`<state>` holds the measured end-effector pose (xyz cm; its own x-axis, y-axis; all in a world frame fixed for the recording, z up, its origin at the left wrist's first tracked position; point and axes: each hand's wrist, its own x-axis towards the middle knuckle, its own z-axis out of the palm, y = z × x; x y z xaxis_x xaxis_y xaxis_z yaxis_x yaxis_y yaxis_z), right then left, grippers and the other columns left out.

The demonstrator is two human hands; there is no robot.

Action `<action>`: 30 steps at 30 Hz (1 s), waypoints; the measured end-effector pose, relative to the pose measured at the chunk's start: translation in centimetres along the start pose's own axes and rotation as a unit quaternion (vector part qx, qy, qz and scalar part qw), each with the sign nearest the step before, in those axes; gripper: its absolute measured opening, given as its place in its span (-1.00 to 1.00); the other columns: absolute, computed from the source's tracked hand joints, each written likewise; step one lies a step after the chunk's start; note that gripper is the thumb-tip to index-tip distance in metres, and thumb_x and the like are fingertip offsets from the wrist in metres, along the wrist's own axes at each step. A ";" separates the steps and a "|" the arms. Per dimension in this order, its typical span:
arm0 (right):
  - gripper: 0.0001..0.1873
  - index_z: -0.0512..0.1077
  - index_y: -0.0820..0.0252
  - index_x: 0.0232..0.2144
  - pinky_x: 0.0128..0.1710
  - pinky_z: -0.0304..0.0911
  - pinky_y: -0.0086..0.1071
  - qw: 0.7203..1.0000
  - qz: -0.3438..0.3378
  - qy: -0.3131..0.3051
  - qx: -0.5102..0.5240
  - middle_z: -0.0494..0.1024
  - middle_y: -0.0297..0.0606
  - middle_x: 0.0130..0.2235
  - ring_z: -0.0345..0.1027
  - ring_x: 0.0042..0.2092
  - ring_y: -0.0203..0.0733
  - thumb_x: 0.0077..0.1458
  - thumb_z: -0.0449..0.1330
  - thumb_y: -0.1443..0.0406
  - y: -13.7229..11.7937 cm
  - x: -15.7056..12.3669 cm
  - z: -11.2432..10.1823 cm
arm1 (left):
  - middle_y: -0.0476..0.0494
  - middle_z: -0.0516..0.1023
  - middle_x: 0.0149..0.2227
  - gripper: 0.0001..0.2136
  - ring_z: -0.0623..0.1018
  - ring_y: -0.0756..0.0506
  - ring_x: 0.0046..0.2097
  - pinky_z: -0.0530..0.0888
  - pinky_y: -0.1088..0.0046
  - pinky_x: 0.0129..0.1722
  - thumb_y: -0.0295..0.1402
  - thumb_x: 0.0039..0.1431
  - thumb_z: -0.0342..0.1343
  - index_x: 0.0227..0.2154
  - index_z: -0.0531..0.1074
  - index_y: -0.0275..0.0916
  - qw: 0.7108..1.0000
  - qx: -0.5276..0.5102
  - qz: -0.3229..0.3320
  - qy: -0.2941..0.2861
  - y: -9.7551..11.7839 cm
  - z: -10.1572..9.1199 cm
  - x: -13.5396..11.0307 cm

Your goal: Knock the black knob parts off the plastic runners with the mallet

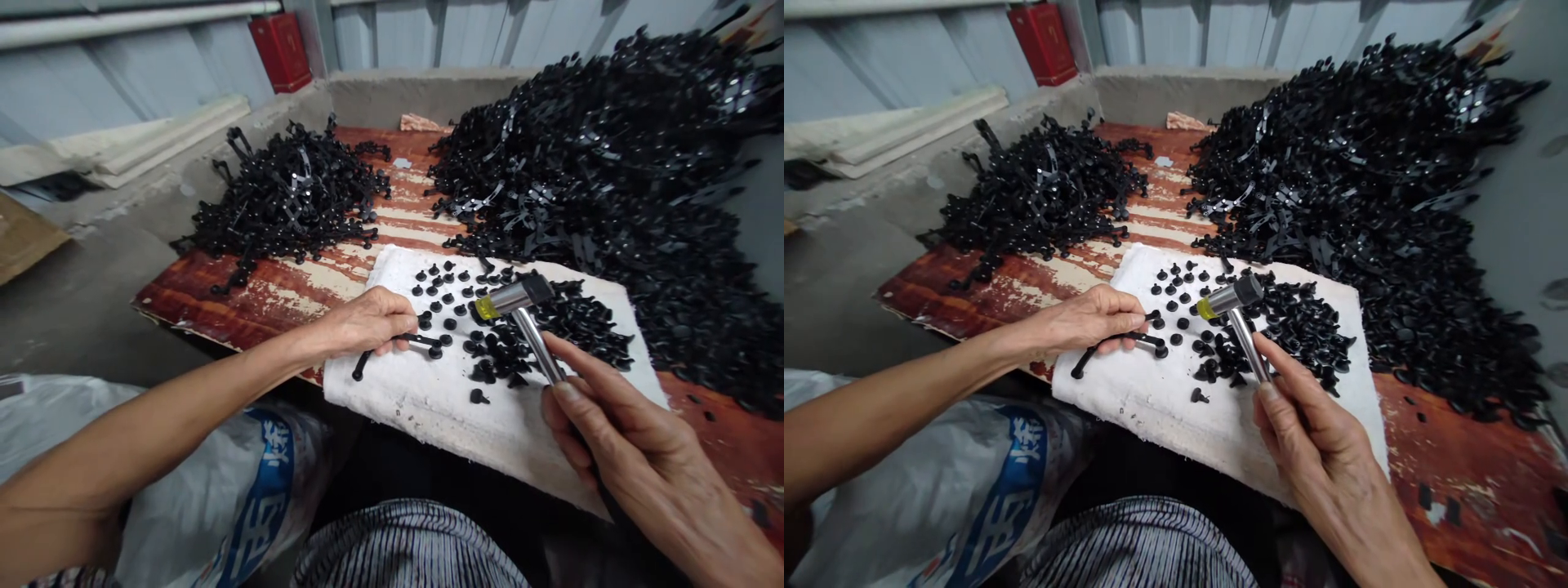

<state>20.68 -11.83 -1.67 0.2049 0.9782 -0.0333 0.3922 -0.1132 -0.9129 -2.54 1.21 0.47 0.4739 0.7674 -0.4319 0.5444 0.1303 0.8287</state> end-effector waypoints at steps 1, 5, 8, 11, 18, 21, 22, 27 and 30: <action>-0.47 0.39 0.08 0.12 -0.76 0.04 -0.53 1.000 -0.005 -0.001 0.000 0.27 -0.46 -0.63 0.08 -0.66 -0.35 0.14 0.13 0.04 0.1 0.1 0.0 | 0.02 0.44 -0.58 -0.82 0.25 0.19 -0.68 0.12 0.69 -0.70 -0.48 0.22 0.01 -0.49 0.40 -0.34 1.000 0.005 0.003 0.002 0.0 0.1 0.0; -0.50 0.38 0.09 0.12 -0.77 0.02 -0.53 1.000 -0.026 -0.007 -0.004 0.27 -0.47 -0.64 0.07 -0.68 -0.35 0.17 0.10 0.08 0.2 0.3 0.1 | 0.04 0.43 -0.58 -0.81 0.25 0.19 -0.68 0.14 0.69 -0.70 -0.47 0.21 0.01 -0.50 0.40 -0.34 1.000 0.013 0.009 0.005 0.0 0.1 0.0; -0.53 0.39 0.08 0.10 -0.79 -0.01 -0.52 0.999 -0.044 -0.010 -0.013 0.27 -0.48 -0.65 0.08 -0.69 -0.34 0.17 0.10 0.11 0.1 0.3 0.0 | 0.04 0.42 -0.59 -0.81 0.25 0.18 -0.68 0.15 0.68 -0.70 -0.46 0.21 0.01 -0.52 0.40 -0.34 1.000 0.018 0.011 0.007 -0.1 0.1 0.0; -0.55 0.41 0.09 0.07 -0.80 -0.03 -0.52 0.998 -0.059 -0.003 -0.020 0.27 -0.49 -0.67 0.07 -0.70 -0.34 0.16 0.11 0.14 0.0 0.3 -0.1 | 0.02 0.45 -0.58 -0.82 0.26 0.18 -0.67 0.16 0.68 -0.69 -0.46 0.20 0.02 -0.51 0.41 -0.33 1.000 0.022 0.015 0.012 -0.2 0.1 0.1; -0.55 0.40 0.11 0.08 -0.79 0.01 -0.52 0.997 -0.062 -0.007 -0.043 0.29 -0.49 -0.68 0.10 -0.70 -0.34 0.16 0.10 0.15 0.0 0.3 -0.5 | 0.03 0.44 -0.57 -0.83 0.26 0.18 -0.67 0.15 0.69 -0.69 -0.45 0.18 0.02 -0.50 0.42 -0.34 0.999 0.034 0.017 0.008 -0.2 0.1 0.3; -0.57 0.42 0.07 0.06 -0.80 0.00 -0.52 0.997 -0.068 -0.004 -0.042 0.28 -0.49 -0.68 0.09 -0.71 -0.34 0.17 0.11 0.13 0.0 0.3 -0.5 | 0.03 0.43 -0.59 -0.83 0.26 0.17 -0.67 0.15 0.68 -0.70 -0.44 0.17 0.02 -0.50 0.42 -0.33 0.999 0.048 0.013 0.012 0.0 0.1 0.3; -0.57 0.42 0.07 0.06 -0.80 0.00 -0.52 0.997 -0.069 -0.005 -0.042 0.28 -0.49 -0.68 0.09 -0.71 -0.34 0.17 0.10 0.13 0.0 0.4 -0.5 | 0.03 0.43 -0.59 -0.83 0.26 0.17 -0.67 0.15 0.68 -0.70 -0.44 0.17 0.02 -0.51 0.43 -0.33 0.998 0.054 0.012 0.013 0.0 0.1 0.3; -0.55 0.42 0.07 0.08 -0.81 -0.01 -0.54 0.996 -0.077 -0.003 -0.055 0.28 -0.49 -0.69 0.06 -0.71 -0.35 0.18 0.10 0.11 0.4 0.3 -0.4 | 0.01 0.44 -0.58 -0.82 0.28 0.16 -0.66 0.17 0.67 -0.69 -0.41 0.17 0.03 -0.51 0.42 -0.32 0.996 0.082 0.021 0.011 0.1 0.0 0.4; -0.55 0.41 0.07 0.11 -0.81 0.06 -0.55 0.994 -0.090 0.001 -0.066 0.43 -0.41 -0.60 0.12 -0.71 -0.37 0.20 0.08 0.12 0.8 0.2 -0.4 | 0.01 0.43 -0.59 -0.82 0.28 0.15 -0.66 0.15 0.66 -0.70 -0.42 0.15 0.03 -0.54 0.41 -0.31 0.995 0.095 0.023 0.013 0.1 -0.2 0.5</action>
<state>21.43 -11.80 -2.26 0.1218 0.9845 0.1264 0.5363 0.0419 -0.8430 -2.35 1.70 0.43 0.4844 0.7867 -0.3827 0.6444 -0.0250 0.7643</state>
